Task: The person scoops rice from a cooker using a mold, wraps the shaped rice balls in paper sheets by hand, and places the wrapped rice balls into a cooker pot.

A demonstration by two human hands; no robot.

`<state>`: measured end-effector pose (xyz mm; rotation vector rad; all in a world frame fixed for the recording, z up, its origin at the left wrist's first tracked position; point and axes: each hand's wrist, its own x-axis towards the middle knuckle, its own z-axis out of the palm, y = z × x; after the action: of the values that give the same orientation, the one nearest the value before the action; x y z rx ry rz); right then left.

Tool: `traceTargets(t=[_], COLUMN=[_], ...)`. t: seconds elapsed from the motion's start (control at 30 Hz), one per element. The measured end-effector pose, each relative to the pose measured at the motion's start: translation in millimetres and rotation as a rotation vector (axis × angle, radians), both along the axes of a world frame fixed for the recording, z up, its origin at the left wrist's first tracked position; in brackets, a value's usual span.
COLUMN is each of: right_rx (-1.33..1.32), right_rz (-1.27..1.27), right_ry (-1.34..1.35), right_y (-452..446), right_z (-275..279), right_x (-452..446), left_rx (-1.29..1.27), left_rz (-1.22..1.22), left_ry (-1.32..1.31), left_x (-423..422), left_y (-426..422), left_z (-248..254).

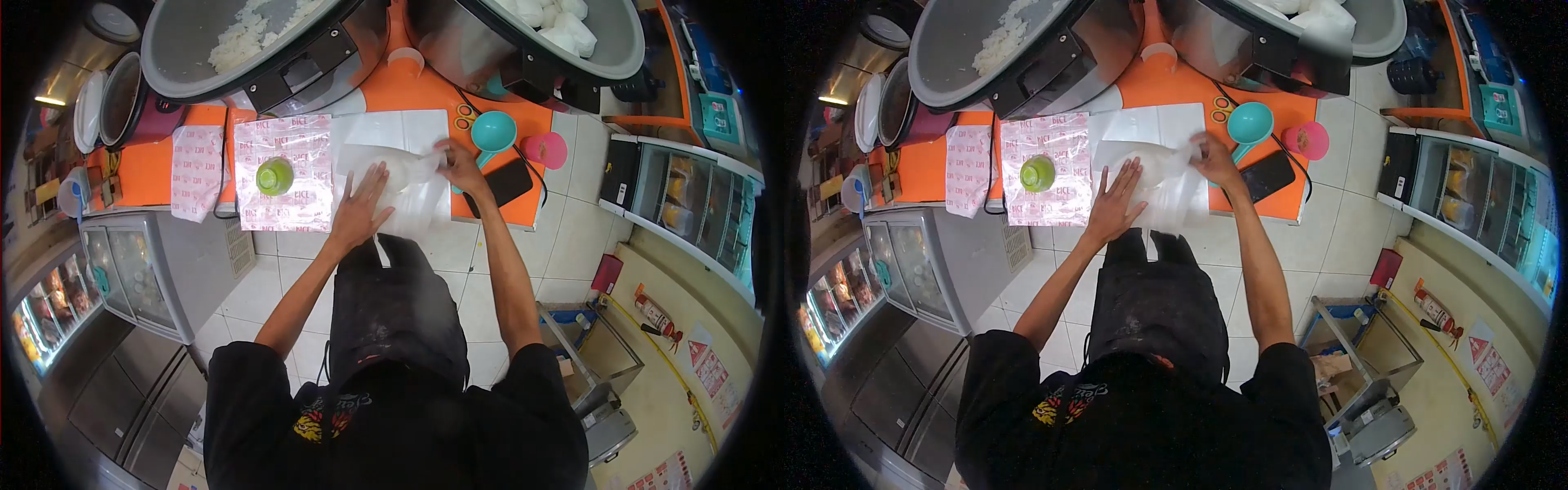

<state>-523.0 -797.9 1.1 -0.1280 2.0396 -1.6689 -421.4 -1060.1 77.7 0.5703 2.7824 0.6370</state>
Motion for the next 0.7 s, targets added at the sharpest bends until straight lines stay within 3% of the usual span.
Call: traceTargets(t=[0.2,0.23,0.33,0.47,0.6,0.7], right_rx=[0.064,0.126,0.262,0.185,0.026,0.154], right_rz=[-0.476,-0.254,-0.282,-0.606,-0.544,-0.579], right_ry=[-0.12,-0.003,-0.007,0.159,0.174,0.252], right_y=[-35.1,-37.2,-38.9,-47.7,-38.8,-37.8], right_z=[26.7,16.4,9.9,10.8,5.9,13.0], right_x=[52.4,68.9,98.3,97.5,65.3,56.7], left_rx=[0.024,0.04,0.082,0.116,0.117,0.135], left_rz=[-0.059,-0.069,-0.109,-0.149,-0.193,-0.218], left_ry=[-0.002,-0.012,-0.044,-0.054,-0.082,-0.1], left_x=[-1.5,-0.9,-2.9,-6.0,-6.7,-7.5], left_y=[-9.5,-10.9,-16.4,-22.9,-23.4,-22.8], left_z=[-1.3,-1.6,1.1,7.4,6.4,4.2])
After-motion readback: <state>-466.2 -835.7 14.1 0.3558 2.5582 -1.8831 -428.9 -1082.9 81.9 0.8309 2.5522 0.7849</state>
